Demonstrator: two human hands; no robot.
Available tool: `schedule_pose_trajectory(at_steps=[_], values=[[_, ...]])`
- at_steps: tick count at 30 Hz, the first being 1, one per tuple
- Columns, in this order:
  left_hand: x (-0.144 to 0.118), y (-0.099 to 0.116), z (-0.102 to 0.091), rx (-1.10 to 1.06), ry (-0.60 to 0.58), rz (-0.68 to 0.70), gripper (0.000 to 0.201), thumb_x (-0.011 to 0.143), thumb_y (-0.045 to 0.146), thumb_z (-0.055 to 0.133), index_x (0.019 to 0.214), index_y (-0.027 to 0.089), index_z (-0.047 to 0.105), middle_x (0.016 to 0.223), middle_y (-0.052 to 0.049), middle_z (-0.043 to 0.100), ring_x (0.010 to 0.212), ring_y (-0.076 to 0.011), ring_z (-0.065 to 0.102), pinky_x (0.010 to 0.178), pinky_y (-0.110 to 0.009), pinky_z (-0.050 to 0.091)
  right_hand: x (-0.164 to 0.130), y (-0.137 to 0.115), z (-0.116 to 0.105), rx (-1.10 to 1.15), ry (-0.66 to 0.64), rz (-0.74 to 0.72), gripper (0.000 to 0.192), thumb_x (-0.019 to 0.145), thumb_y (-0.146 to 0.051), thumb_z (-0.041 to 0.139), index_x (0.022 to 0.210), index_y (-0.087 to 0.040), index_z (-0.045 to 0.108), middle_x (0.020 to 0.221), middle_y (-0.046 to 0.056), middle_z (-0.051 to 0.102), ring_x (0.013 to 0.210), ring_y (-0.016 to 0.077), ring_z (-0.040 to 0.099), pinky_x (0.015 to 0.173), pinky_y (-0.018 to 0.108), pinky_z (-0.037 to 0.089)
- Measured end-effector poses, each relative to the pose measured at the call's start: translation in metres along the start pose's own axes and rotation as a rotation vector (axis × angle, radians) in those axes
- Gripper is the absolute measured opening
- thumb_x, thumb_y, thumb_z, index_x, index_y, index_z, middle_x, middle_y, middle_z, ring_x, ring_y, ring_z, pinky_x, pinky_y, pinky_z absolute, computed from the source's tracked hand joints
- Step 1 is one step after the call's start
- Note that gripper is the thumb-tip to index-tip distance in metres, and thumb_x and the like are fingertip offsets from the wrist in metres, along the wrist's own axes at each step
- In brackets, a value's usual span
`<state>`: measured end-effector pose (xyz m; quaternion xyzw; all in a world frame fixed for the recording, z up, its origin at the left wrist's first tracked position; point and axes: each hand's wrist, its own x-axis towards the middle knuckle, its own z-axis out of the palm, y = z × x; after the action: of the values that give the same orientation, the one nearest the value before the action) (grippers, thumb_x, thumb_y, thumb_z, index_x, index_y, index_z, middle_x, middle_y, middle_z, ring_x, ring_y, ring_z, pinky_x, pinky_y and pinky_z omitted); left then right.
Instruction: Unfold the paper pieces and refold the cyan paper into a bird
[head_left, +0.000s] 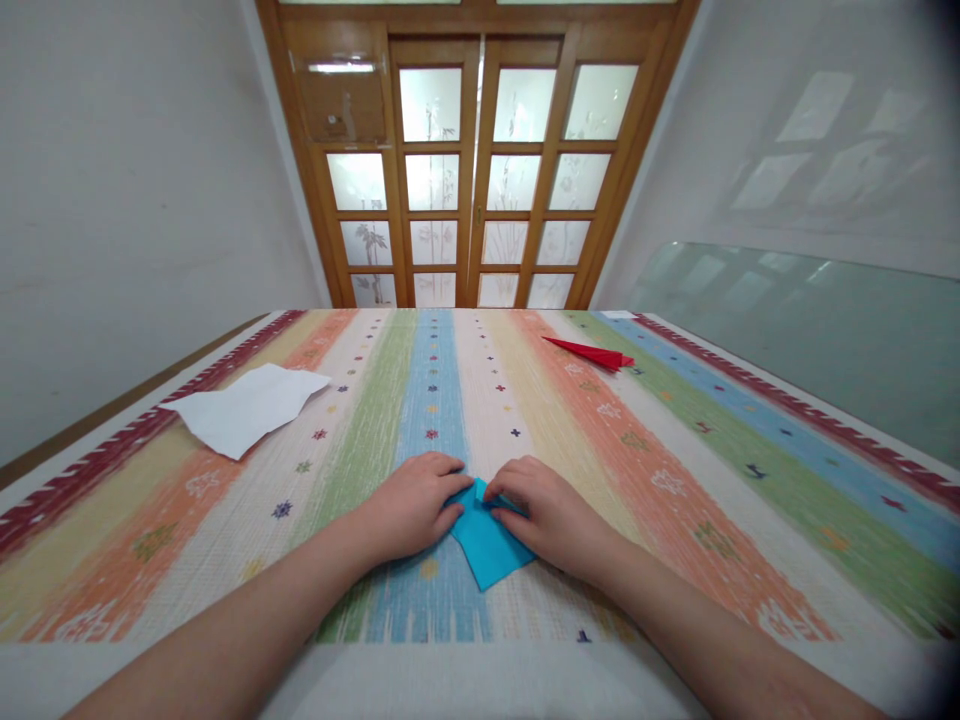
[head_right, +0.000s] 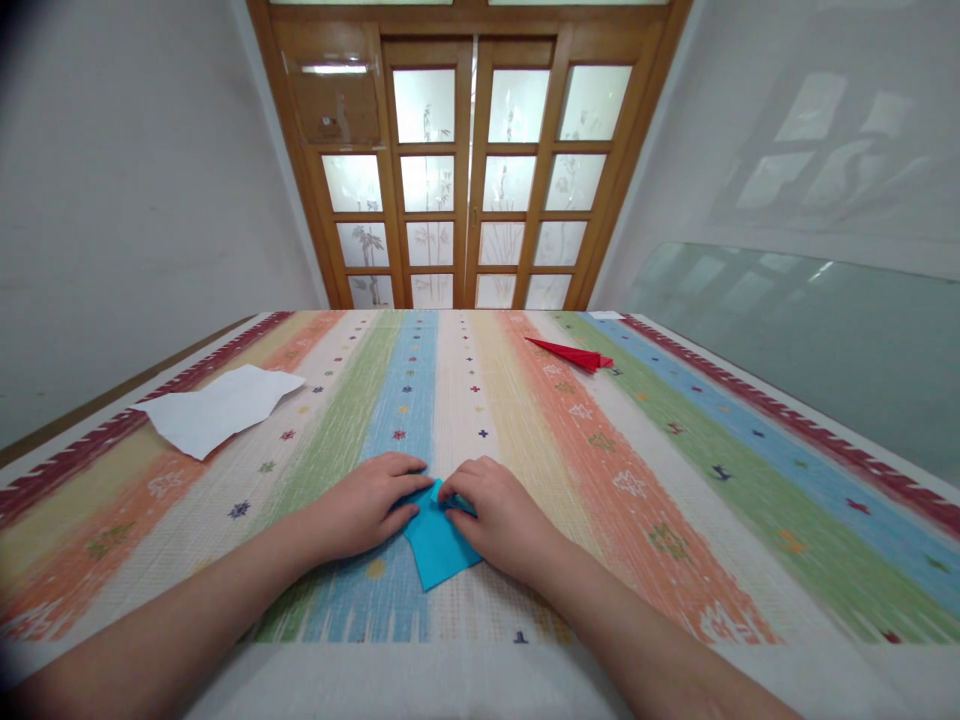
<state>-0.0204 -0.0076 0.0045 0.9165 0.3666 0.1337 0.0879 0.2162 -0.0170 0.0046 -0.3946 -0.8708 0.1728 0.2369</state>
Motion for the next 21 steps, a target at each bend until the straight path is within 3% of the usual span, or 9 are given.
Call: schedule_pose_trajectory(at_steps=[5, 15, 21], values=[[-0.001, -0.001, 0.003, 0.002, -0.003, -0.023, 0.036, 0.095, 0.03, 0.054, 0.13, 0.024, 0.062, 0.133, -0.012, 0.059, 0.123, -0.0288, 0.054, 0.107, -0.048, 0.042, 0.0, -0.002, -0.004, -0.06, -0.074, -0.064, 0.013, 0.088, -0.016, 0.069, 0.097, -0.024, 0.074, 0.094, 0.003, 0.072, 0.095, 0.0211, 0.061, 0.088, 0.035, 0.043], [-0.002, -0.001, 0.006, 0.013, -0.033, 0.024, 0.04, 0.099, 0.032, 0.048, 0.138, 0.025, 0.056, 0.143, -0.012, 0.054, 0.132, -0.028, 0.05, 0.112, -0.048, 0.038, 0.001, 0.0, -0.006, -0.065, -0.109, -0.038, 0.016, 0.087, -0.014, 0.068, 0.093, -0.024, 0.079, 0.098, 0.003, 0.075, 0.094, 0.0209, 0.064, 0.09, 0.035, 0.044], [-0.003, 0.0, 0.006, 0.004, -0.048, -0.002, 0.042, 0.101, 0.036, 0.047, 0.141, 0.026, 0.054, 0.149, -0.014, 0.049, 0.136, -0.0303, 0.046, 0.112, -0.052, 0.036, -0.001, -0.003, -0.019, -0.121, -0.184, -0.066, 0.021, 0.086, -0.01, 0.063, 0.088, -0.024, 0.079, 0.098, 0.003, 0.076, 0.094, 0.022, 0.066, 0.089, 0.035, 0.045]])
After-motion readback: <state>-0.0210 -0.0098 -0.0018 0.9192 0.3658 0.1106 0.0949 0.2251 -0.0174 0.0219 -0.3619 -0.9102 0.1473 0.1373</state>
